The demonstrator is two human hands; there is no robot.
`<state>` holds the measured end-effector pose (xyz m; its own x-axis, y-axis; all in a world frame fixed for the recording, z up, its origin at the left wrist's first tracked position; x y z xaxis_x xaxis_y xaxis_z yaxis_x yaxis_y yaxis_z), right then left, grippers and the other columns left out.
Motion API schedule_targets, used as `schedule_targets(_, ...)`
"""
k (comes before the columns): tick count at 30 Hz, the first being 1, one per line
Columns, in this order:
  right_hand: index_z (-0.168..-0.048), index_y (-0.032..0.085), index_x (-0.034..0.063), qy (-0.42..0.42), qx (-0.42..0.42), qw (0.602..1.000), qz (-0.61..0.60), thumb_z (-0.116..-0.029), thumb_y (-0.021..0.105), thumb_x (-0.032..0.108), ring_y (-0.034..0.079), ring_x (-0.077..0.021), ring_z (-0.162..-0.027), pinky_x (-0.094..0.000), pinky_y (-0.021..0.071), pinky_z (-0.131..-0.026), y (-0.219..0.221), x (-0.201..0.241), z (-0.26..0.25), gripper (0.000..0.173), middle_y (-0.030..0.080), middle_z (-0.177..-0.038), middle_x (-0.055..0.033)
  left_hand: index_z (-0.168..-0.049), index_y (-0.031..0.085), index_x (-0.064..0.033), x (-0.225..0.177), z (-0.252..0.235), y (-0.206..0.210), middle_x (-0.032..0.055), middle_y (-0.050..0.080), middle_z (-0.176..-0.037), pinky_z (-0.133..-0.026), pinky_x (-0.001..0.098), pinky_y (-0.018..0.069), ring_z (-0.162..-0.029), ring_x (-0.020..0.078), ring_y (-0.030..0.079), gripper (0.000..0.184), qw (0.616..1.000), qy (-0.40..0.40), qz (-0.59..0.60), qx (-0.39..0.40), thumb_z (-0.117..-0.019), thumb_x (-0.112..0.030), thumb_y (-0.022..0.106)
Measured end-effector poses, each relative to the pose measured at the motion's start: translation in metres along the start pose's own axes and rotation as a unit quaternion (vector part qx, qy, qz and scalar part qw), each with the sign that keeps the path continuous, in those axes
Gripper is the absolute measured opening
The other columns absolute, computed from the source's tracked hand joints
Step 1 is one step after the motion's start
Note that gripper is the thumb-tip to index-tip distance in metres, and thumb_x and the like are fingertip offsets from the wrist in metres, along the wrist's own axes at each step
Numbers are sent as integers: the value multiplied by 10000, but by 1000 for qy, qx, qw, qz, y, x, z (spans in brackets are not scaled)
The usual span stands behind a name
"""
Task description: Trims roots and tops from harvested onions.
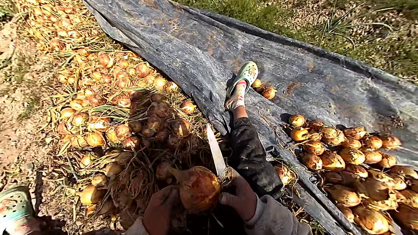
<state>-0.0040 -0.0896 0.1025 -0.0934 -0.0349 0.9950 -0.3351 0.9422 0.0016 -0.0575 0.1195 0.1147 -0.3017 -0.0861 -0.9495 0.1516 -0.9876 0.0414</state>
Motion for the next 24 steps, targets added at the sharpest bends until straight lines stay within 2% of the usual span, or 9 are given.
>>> schedule_targets(2, -1225, 602, -94, -29, 19, 999, 4, -897, 659, 595, 671, 14, -1022, -241, 566, -931, -2, -5, 2, 766, 734, -1079, -19, -915, 678, -227, 3, 2, -3, -188, 601, -661, -476, 125, 419, -509, -78, 486, 303, 999, -8, -16, 27, -1036, -133, 417)
schedule_targets(6, -1268, 571, -66, 37, 74, 993, -83, -951, 634, 515, 661, 10, -1054, -252, 550, -967, 9, -18, 13, 665, 721, -1121, 17, -1089, 633, -199, 2, 4, -11, -195, 626, -756, -532, 113, 444, -591, -87, 534, 210, 989, -65, -41, 127, -1026, -361, 516)
schedule_targets(8, -1272, 561, -20, 101, 90, 981, -139, -945, 664, 486, 665, 2, -1030, -253, 554, -951, 12, -27, 19, 611, 717, -1102, 48, -1142, 649, -148, 4, 4, -16, -165, 695, -892, -681, 152, 532, -768, -62, 639, 576, 970, -92, -92, 205, -842, -636, 710)
schedule_targets(9, -1259, 569, 7, 135, 93, 974, -157, -942, 674, 474, 670, 5, -988, -247, 561, -919, 13, -32, 23, 574, 718, -1065, 67, -1170, 647, -92, 6, 5, -17, -127, 706, -957, -786, 192, 560, -867, -35, 665, 680, 957, -107, -122, 239, -795, -651, 744)
schedule_targets(11, -1206, 587, 57, 212, 101, 954, -186, -967, 636, 352, 673, 8, -871, -231, 573, -824, 16, -39, 32, 383, 712, -963, 90, -1153, 661, -49, 15, 9, -18, -90, 717, -967, -845, 229, 573, -898, -12, 680, 584, 944, -125, -158, 262, -816, -512, 775)
schedule_targets(14, -1079, 604, 98, 306, 108, 926, -191, -1015, 485, 225, 646, 7, -752, -219, 561, -733, 20, -50, 44, 186, 674, -829, 95, -1014, 697, -62, 29, 18, -18, -70, 714, -843, -747, 243, 586, -775, 7, 685, 396, 953, -100, -215, 190, -774, -346, 833)
schedule_targets(18, -959, 603, 95, 356, 87, 916, -160, -1091, 310, 256, 575, -8, -633, -214, 517, -629, 22, -52, 43, 359, 592, -725, 76, -871, 697, 33, 16, 22, -10, 122, 685, -705, -615, 412, 554, -641, 205, 677, 436, 916, 68, -390, 65, -842, -395, 773)
schedule_targets(21, -913, 560, 92, 375, 47, 912, -159, -1110, 246, 280, 489, -51, -478, -227, 460, -481, 18, -54, 33, 416, 524, -626, 48, -850, 690, 8, 1, 12, -6, 60, 632, -649, -566, 285, 506, -573, 102, 603, 362, 908, 138, -390, -69, -943, -338, 639)
schedule_targets(24, -918, 519, 84, 404, 42, 891, -202, -1108, 256, 400, 495, -66, -442, -216, 455, -439, 19, -65, 30, 453, 524, -591, 31, -828, 692, -4, -16, 8, 10, 74, 656, -681, -614, 226, 542, -623, 97, 639, 363, 851, 320, -384, -159, -1006, -289, 556)
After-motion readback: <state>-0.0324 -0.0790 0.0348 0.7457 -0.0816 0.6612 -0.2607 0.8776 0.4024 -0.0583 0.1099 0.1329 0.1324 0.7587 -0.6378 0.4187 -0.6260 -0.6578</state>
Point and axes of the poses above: each hand's wrist, its own z-axis away from the middle knuckle, its own y-axis out of the palm, x = y × z, the point moved 5 cm from there along -z, towards the middle knuckle
